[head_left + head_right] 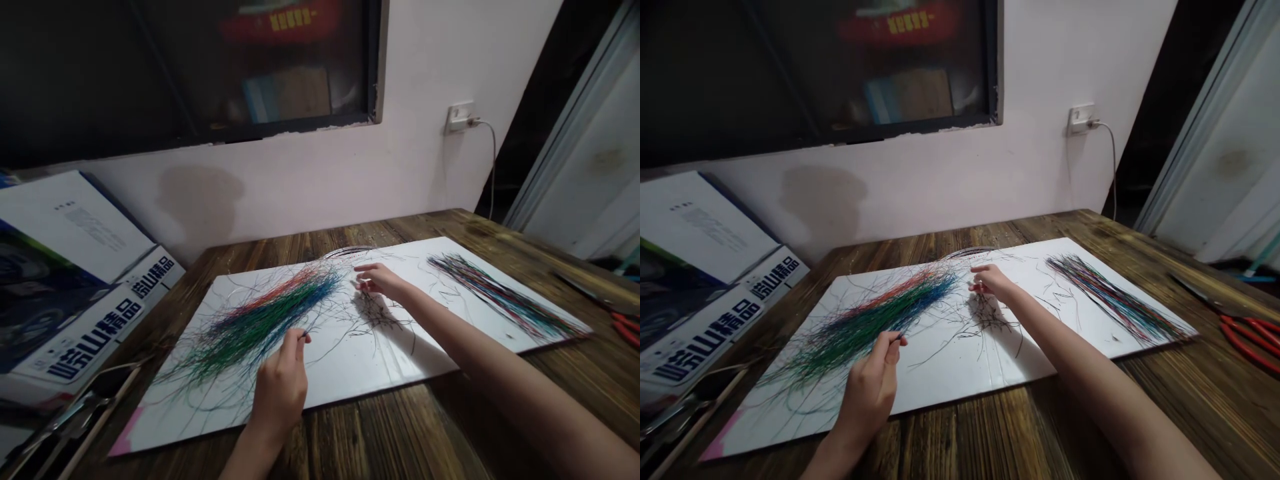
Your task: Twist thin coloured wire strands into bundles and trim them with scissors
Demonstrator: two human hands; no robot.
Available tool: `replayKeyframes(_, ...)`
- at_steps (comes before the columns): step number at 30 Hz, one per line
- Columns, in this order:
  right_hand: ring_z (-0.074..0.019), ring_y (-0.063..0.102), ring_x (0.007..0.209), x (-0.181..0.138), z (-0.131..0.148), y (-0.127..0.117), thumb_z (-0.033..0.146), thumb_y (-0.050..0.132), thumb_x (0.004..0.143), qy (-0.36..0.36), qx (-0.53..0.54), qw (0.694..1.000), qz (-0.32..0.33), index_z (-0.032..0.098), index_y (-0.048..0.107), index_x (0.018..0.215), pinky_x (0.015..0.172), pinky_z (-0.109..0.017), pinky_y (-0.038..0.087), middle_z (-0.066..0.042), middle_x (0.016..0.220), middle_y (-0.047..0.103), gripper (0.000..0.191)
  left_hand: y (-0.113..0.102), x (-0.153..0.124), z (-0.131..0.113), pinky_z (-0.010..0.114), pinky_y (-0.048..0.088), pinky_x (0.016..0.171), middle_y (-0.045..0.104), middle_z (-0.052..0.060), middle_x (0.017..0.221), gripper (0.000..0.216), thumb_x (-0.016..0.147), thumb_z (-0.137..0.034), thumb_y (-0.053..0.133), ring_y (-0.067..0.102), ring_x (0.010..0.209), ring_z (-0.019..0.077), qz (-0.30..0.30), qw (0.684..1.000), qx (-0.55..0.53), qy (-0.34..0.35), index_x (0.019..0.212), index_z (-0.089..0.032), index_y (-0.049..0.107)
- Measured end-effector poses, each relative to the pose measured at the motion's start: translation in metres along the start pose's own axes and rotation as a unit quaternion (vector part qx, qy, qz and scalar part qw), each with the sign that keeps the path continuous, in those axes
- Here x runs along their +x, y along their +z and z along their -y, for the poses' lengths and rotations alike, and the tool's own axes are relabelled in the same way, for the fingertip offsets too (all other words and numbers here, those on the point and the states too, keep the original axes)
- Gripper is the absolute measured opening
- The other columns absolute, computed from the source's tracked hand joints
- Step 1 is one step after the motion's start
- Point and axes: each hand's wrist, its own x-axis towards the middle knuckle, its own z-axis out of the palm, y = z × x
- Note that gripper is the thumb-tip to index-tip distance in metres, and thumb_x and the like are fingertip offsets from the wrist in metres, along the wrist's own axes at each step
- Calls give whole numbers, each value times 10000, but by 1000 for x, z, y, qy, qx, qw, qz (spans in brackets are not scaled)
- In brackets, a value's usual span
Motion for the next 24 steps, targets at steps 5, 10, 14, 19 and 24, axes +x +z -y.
replayKeyframes(5,-204,612,953,0,16,-7,303,557,900,-31,47,998,-5,147,551,1159,791,-399,530,-87,1146,589,302,3,-6,7,233,402,479,647,0,632,154,912,-244,367,605,482,170,-2,1000,0,16,879,-239,518)
replayKeyframes(10,-109,627,673,-21,36,-32,186,507,914,-114,98,989,-8,138,603,1118,669,-295,533,-106,1107,637,230,5,-7,8,243,419,502,676,16,684,168,919,-262,350,640,533,182,10,1000,12,2,886,-233,513)
replayKeyframes(14,-117,658,617,-34,51,-43,133,505,873,-173,138,975,-18,142,626,1160,655,-291,530,-137,1076,683,312,5,-4,5,247,421,506,688,16,695,164,910,-243,353,649,547,191,44,999,21,-13,877,-228,513)
replayKeyframes(19,-167,693,897,-47,65,-53,151,556,824,-275,203,938,-63,191,666,1090,895,-325,509,-82,1174,662,291,6,0,4,267,413,519,680,33,675,172,892,-236,351,656,578,224,59,997,27,-44,848,-221,516)
replayKeyframes(24,-158,672,964,-72,75,-57,202,663,778,-341,232,907,-86,203,722,934,990,-320,462,-48,1096,698,167,6,1,8,276,419,552,673,48,697,178,888,-253,341,656,617,228,52,996,3,-75,847,-217,510)
